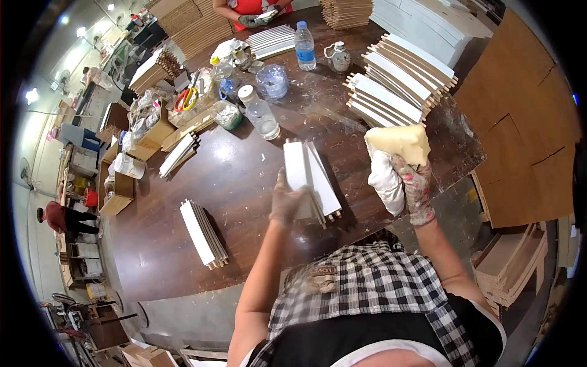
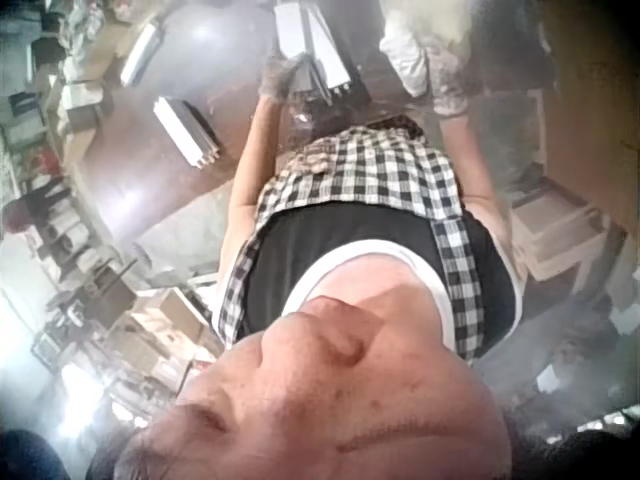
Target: The person picks up white furniture components from a pallet, moves them to a workbench, and wipes them down with a cloth and a sponge using liquid from a bottle.
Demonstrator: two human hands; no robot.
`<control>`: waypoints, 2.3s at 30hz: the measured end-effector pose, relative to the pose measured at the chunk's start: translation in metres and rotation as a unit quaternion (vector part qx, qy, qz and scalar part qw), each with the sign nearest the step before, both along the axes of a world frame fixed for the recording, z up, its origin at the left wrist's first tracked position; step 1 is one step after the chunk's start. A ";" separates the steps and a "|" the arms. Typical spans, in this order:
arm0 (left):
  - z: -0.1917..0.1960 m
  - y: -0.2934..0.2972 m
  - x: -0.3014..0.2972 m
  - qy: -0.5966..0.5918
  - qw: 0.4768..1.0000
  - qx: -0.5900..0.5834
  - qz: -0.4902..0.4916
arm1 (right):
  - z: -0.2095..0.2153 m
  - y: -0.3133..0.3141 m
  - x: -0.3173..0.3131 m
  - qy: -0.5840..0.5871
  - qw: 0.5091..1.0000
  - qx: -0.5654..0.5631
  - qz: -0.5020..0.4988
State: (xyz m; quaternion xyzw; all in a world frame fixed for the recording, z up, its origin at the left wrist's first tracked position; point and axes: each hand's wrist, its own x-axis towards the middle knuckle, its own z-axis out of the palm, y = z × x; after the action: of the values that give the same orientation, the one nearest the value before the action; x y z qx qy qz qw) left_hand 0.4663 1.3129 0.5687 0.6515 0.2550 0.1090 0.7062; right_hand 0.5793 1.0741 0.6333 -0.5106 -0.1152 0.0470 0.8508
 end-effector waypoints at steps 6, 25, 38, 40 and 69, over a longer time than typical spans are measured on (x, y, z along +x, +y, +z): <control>0.072 -0.034 -0.033 -0.028 0.983 -0.180 -0.003 | -0.008 -0.016 0.017 0.004 0.968 0.030 0.250; 0.104 -0.098 -0.057 -0.011 0.995 0.000 0.097 | 0.032 0.040 0.055 -0.275 0.899 -0.194 0.280; 0.112 -0.108 -0.057 0.017 0.995 0.030 0.091 | 0.034 0.033 0.065 -0.246 0.897 -0.151 0.334; 0.110 -0.108 -0.058 0.019 0.995 0.027 0.092 | 0.047 0.035 0.056 -0.307 0.878 -0.226 0.291; 0.087 -0.055 -0.061 -0.030 0.995 0.029 0.092 | 0.017 0.081 0.035 -0.378 0.873 -0.081 0.297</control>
State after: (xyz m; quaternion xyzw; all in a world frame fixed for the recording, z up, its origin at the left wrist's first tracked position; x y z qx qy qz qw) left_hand 0.4055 1.2576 0.6558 0.6418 0.2899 0.2004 0.6811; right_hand 0.6140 1.1554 0.6503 -0.4981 -0.5695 0.1098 0.6445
